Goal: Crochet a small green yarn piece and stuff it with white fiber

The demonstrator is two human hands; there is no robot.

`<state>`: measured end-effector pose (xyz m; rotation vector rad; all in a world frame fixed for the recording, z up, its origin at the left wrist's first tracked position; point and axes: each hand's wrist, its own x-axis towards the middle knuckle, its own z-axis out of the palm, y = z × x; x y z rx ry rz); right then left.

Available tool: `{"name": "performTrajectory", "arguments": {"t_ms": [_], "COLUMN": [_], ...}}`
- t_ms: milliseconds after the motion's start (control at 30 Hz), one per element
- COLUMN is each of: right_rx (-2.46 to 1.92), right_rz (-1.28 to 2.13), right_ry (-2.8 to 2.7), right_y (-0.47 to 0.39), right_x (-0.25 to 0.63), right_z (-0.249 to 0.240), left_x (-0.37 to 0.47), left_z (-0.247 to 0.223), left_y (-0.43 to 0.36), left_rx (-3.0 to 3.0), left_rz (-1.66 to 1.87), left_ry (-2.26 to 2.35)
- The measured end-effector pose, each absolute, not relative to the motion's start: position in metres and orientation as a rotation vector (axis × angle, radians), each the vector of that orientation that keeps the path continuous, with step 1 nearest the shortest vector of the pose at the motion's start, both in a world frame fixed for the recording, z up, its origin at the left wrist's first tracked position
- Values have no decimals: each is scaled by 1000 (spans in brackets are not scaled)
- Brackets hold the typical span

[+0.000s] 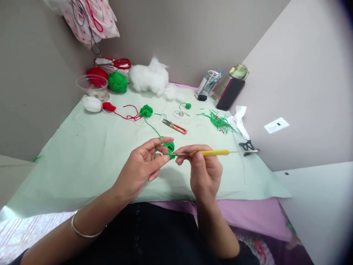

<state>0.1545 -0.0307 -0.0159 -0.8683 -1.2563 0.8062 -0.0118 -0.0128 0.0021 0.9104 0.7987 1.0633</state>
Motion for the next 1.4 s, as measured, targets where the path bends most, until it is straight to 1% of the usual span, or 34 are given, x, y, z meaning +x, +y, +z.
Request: {"name": "performTrajectory", "arguments": {"t_ms": [133,267,367,433,467,533,633,700,800,867,933,1000,1033,1133,1200,1400], "right_rx": [-900,-889,-907,-912,-927,-944,-898,-881,-910,-929,-918,-915,-932,-925,-882,-901], "right_rz": [391,147,-140,-282,-247,2,391,513,485,330,99,-7,67,461,633,684], "right_ry": [-1575,-1750,-1816,-1780,-1754,-1648,-1408,-1376,-1454,-1537,-1643,-1688,-1649,-1369,-1263,-1327], "right_y": [-38,-37,-33,-32,-31,-32,-30,-29,-28,-30,-31,-31,-30,-26,-24,-24], "right_x": [156,154,151,149,148,148,148,147,144,143,144,147,149,153,153,149], "right_z": [-14,-20,-30,-34,-34,-31,-20,-15,-16,-21,-26,-29,-28,-23,-19,-20], "left_x": [-15,-11,-6,-4,-4,-7,-10,-10,-6,-3,-2,-4,-6,-10,-10,-4], "left_z": [0,2,3,2,1,2,4,6,7,6,5,4,4,5,5,5], "left_y": [-15,-18,-18,-16,-15,-11,-8,-9,-14,-15,-15,-12,-10,-6,-6,-12], "left_rx": [1049,1098,990,822,735,608,585,640,720,723,665,577,537,490,532,740], "left_rz": [1112,1155,1159,1067,1010,937,970,998,1030,1042,1012,955,932,943,974,1011], "left_ry": [898,983,931,810,756,689,683,698,731,735,714,675,660,646,656,733]}}
